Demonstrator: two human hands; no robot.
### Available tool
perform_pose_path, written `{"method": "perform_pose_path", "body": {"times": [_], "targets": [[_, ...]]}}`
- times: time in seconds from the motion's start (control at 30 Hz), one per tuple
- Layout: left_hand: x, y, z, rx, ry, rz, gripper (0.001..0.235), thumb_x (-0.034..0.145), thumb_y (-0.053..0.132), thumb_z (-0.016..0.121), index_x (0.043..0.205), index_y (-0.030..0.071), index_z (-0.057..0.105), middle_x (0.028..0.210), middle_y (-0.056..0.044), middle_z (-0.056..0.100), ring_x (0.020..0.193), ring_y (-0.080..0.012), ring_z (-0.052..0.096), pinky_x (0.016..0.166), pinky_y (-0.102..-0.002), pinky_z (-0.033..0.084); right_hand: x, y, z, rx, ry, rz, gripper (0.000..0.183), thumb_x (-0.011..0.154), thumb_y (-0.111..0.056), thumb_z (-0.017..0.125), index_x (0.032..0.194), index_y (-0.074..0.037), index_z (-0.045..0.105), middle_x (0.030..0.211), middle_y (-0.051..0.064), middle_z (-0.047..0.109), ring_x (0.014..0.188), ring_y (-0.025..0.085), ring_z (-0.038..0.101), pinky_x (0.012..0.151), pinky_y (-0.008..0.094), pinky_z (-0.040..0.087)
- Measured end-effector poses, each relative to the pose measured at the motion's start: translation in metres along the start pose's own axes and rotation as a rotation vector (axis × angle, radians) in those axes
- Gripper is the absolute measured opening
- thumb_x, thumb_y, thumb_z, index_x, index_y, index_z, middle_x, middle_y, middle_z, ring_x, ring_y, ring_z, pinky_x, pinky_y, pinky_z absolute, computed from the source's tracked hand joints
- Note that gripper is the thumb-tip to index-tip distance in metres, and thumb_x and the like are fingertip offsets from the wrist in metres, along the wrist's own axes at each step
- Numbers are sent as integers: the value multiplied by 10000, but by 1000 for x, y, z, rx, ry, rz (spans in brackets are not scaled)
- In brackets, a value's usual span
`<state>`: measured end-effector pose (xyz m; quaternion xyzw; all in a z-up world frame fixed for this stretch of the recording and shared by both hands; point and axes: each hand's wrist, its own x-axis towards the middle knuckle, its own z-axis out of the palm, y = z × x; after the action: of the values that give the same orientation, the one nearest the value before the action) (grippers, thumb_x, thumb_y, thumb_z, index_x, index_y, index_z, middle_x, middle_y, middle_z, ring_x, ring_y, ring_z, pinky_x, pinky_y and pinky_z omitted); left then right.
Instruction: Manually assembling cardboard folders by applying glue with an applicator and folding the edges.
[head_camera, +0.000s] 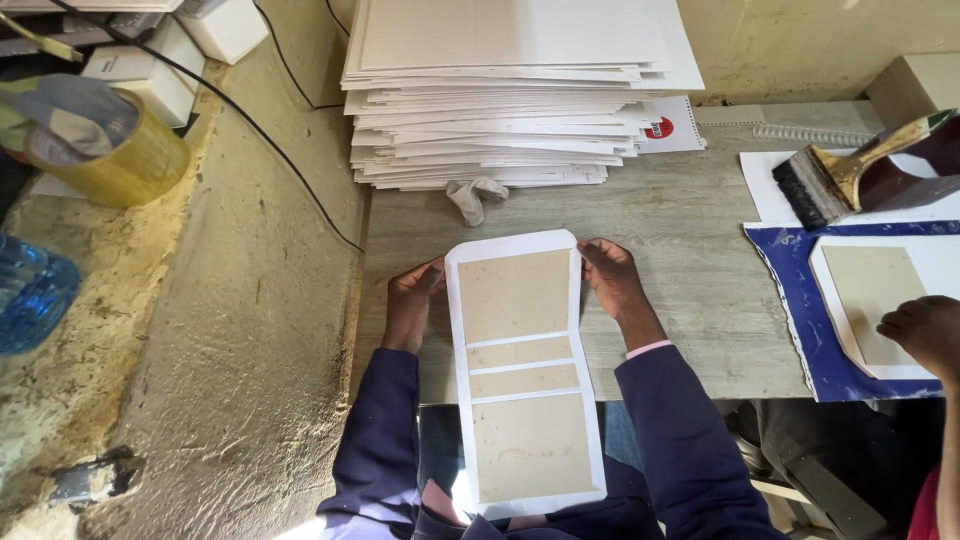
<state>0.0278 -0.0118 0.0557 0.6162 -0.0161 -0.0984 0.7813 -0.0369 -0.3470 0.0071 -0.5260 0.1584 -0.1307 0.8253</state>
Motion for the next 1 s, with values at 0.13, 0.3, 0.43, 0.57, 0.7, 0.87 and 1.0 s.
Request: {"method": "perform_pose_path", "body": {"times": [0.13,0.3,0.43,0.57,0.7,0.87,1.0], "targets": [[17,-25,-21,-64,-10,-138,379,972,182,820,1287,-22,766,1018,-124,800,907,-148,723,945,-309,585,4,8,-9,30,-33,16,150,1011,-154,787,942,-75,680,722,5,571,720,132,690,742,280,576],[-4,25,-2,23,-104,-100,304,961,246,866,1180,39,827,820,-43,767,751,-53,644,769,-231,549,-7,-6,-6,34,-135,11,95,1041,-123,743,1010,-44,699,780,44,644,794,153,730,798,317,607],[19,-4,-22,88,-120,-106,295,929,269,896,1131,60,847,806,-38,788,696,-55,681,698,-200,549,-21,-38,7,-46,-225,6,88,1044,-111,709,1077,-29,704,869,53,686,862,165,722,815,339,604],[33,13,-22,215,-306,-84,228,1009,239,801,1127,48,841,864,-56,783,759,-89,671,736,-243,575,-32,-88,31,-362,-381,12,208,1093,-98,601,1182,22,746,948,67,698,936,178,683,884,385,605],[80,-17,-29,655,-301,112,169,1027,201,774,1131,82,836,836,-98,792,794,-195,720,772,-347,537,33,-50,7,-777,-452,-59,227,1059,23,563,1161,14,765,860,137,718,741,236,705,778,422,608],[97,-69,-11,1150,-156,444,116,1000,151,761,1078,73,800,996,-85,740,937,-301,712,892,-402,516,87,22,9,-1349,-356,-263,191,928,-118,687,1096,-57,754,1003,221,748,978,454,748,891,536,573],[100,-92,-12,1291,-112,588,113,974,135,775,1066,76,749,1040,-73,659,1019,-300,650,950,-433,458,48,-1,90,-1740,-383,-275,742,728,-580,908,1300,-137,742,1245,214,737,1245,430,672,1128,537,462]]}}
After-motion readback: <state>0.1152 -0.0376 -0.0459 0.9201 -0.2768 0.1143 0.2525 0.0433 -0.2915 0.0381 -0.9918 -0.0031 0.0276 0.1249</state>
